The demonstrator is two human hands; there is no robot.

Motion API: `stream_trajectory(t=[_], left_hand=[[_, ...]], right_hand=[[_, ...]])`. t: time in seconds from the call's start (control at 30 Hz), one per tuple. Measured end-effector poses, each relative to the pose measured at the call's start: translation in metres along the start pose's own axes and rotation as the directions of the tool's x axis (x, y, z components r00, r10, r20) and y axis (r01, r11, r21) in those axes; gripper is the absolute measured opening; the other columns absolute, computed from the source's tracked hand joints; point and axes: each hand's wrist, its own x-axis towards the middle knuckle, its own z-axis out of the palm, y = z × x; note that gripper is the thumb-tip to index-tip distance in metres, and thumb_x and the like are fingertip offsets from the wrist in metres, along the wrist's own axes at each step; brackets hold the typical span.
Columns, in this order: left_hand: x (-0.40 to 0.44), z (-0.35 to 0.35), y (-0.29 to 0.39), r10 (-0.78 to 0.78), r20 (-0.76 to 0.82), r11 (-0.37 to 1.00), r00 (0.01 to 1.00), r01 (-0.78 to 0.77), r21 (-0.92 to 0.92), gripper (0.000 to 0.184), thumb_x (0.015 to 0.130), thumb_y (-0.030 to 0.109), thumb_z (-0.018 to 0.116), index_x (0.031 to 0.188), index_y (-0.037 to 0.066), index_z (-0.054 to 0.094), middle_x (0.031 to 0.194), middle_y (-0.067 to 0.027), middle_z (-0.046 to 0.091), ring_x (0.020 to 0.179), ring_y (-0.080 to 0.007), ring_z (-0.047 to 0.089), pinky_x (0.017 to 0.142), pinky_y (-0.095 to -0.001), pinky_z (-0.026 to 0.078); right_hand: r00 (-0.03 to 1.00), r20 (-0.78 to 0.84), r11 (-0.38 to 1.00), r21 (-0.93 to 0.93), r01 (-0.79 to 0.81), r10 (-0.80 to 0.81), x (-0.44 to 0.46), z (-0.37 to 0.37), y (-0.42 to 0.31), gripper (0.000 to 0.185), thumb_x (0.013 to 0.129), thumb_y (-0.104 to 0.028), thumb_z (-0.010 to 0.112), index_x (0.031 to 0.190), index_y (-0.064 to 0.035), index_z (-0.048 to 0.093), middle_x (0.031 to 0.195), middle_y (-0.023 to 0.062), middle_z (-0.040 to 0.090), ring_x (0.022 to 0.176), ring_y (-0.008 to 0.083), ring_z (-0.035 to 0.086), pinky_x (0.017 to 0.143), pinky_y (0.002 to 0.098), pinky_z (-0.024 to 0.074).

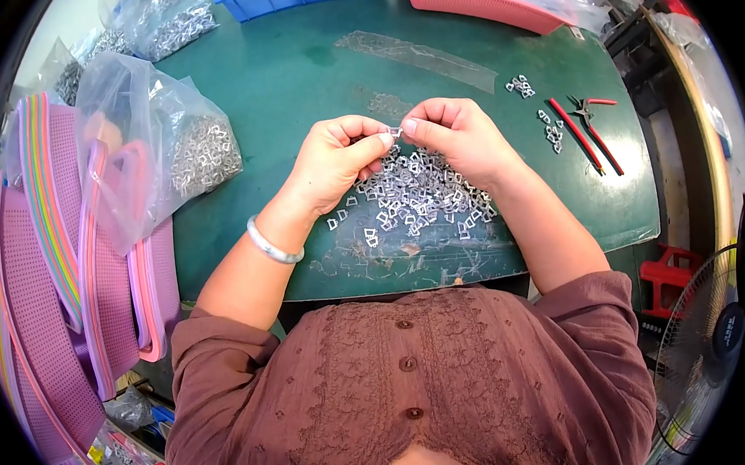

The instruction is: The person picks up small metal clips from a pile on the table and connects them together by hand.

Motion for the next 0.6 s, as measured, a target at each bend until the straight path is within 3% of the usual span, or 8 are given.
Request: stream_trajectory(t=[0.1, 0.3, 0.6], left_hand=[[0.0000, -0.0006, -0.0006, -0.006, 0.001, 1.000, 1.000, 0.006, -0.009, 0.011, 0.080, 0.010, 0.057, 0.085, 0.001, 0.060, 0.067, -0.0003, 0.056, 0.055, -0.0045, 0.049, 0.048, -0.0155, 0.039], [0.0011, -0.0015, 0.0008, -0.064, 0.019, 0.996, 0.998, 0.065, -0.068, 0.014, 0.083, 0.013, 0.051, 0.082, 0.002, 0.060, 0.066, -0.0005, 0.055, 0.053, -0.0070, 0.048, 0.046, -0.0171, 0.036], [0.0001, -0.0004, 0.0023, -0.043, 0.033, 0.986, 0.999, 0.048, -0.158, 0.011, 0.083, 0.011, 0.051, 0.082, 0.003, 0.059, 0.067, -0.0016, 0.055, 0.056, -0.0079, 0.049, 0.048, -0.0186, 0.037]], right_hand=[[1.000, 0.006, 0.998, 0.057, 0.002, -0.003, 0.0008, 0.0000, 0.0027, 0.014, 0.080, -0.015, 0.059, 0.082, -0.0015, 0.060, 0.070, -0.0029, 0.054, 0.063, 0.0039, 0.045, 0.058, 0.0182, 0.0370], [0.999, -0.033, 0.997, 0.062, 0.036, -0.034, -0.0027, 0.0028, -0.0041, 0.012, 0.079, -0.012, 0.060, 0.083, -0.0015, 0.059, 0.072, -0.0030, 0.055, 0.064, 0.0036, 0.045, 0.059, 0.0183, 0.0374], [0.993, -0.029, 0.991, -0.070, 0.112, -0.115, 0.0000, 0.0018, 0.0034, 0.011, 0.079, -0.009, 0.058, 0.085, -0.0006, 0.059, 0.076, -0.0023, 0.056, 0.068, 0.0035, 0.047, 0.063, 0.0187, 0.0396]])
